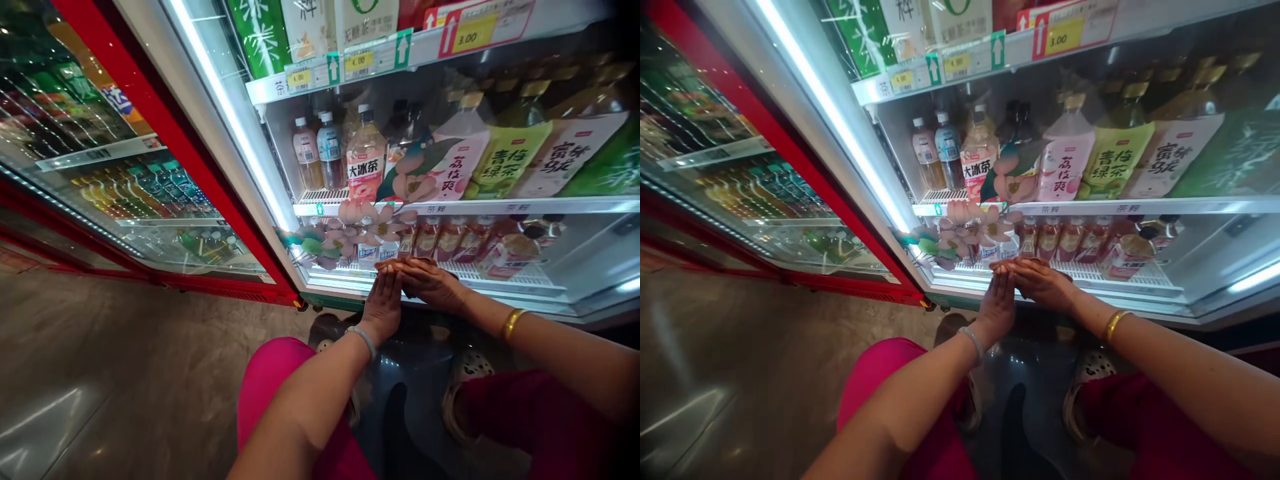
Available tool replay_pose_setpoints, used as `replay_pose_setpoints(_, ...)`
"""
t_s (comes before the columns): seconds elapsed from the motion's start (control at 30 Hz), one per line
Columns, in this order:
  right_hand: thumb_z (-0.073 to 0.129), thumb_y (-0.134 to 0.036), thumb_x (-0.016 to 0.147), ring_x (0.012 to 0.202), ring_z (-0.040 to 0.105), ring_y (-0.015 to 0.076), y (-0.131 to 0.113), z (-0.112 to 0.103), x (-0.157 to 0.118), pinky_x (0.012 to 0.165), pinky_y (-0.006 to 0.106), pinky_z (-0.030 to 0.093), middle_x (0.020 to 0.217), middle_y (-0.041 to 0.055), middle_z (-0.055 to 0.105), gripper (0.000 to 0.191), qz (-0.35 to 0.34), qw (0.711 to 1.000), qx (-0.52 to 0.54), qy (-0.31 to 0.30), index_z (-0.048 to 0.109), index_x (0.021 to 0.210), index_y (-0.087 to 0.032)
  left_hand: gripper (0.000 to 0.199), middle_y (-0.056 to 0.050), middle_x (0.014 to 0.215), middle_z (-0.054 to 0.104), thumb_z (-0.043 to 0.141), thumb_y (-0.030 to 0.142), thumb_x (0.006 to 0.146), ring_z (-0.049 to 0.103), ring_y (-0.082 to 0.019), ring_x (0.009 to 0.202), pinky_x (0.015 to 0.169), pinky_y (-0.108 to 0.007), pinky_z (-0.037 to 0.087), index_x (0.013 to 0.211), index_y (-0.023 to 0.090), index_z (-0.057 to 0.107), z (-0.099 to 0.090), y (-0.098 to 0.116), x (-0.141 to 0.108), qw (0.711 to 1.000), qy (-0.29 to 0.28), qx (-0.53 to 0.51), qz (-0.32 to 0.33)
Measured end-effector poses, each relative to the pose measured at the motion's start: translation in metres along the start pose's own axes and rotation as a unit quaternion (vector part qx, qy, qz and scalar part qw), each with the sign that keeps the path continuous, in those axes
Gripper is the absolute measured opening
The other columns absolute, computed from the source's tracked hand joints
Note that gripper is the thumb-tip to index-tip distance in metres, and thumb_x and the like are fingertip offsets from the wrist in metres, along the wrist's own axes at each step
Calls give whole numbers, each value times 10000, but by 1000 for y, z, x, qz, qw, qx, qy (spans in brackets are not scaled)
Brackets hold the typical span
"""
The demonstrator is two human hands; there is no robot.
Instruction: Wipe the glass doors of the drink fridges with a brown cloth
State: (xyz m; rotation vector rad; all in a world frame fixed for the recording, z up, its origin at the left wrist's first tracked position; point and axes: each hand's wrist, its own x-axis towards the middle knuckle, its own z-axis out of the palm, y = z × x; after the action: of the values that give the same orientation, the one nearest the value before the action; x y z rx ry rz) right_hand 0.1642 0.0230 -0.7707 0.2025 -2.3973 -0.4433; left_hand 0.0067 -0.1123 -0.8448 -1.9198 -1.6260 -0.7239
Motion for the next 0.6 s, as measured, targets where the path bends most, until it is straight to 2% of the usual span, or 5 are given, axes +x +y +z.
replay_pose_setpoints(0.17, 594, -194, 995, 1438, 541, 199, 40, -52, 13, 1237, 404, 472, 1409, 34, 688, 358, 0, 999, -31, -18, 655, 1345, -230, 849, -299, 1691, 278, 491, 100, 896, 286, -358, 1592, 1232, -560, 411, 1640, 10, 91, -12, 5, 50, 1000, 25, -6, 9)
replay_pose_setpoints(0.27, 568, -180, 1018, 1510, 453, 192, 64, -95, 28, 1316, 462, 362, 1432, -30, 671, 314, 7, 995, -86, -43, 677, 1286, -300, 783, -263, 1711, 258, 536, 226, 958, 185, -359, 1622, 1296, -620, 246, 1635, 52, 184, -33, 12, 106, 999, 46, -18, 12)
replay_pose_setpoints(0.37, 566, -166, 1019, 1544, 394, 173, 73, -116, 28, 1355, 464, 261, 1431, -25, 669, 285, 52, 994, -96, -29, 690, 1246, -287, 812, -266, 1721, 226, 554, 366, 983, 102, -363, 1636, 1308, -629, 180, 1633, 45, 188, -45, 25, 140, 995, 89, -35, 7)
replay_pose_setpoints(0.47, 577, -129, 999, 1486, 473, 133, 64, -109, 5, 1363, 408, 235, 1319, -37, 728, 299, 57, 994, -95, 14, 696, 1223, -288, 840, -267, 1725, 211, 552, 375, 963, 85, -356, 1639, 1309, -613, 197, 1629, 17, 185, -34, 37, 133, 996, 73, -50, 30)
replay_pose_setpoints(0.6, 587, -279, 1006, 1462, 504, 176, 39, -85, -42, 1309, 416, 363, 1419, 14, 669, 374, 146, 988, -12, 57, 634, 1377, -299, 808, -208, 1723, 271, 527, 401, 917, 168, -329, 1630, 1321, -556, 212, 1612, 45, 321, -8, 52, 91, 995, -49, -5, 82)
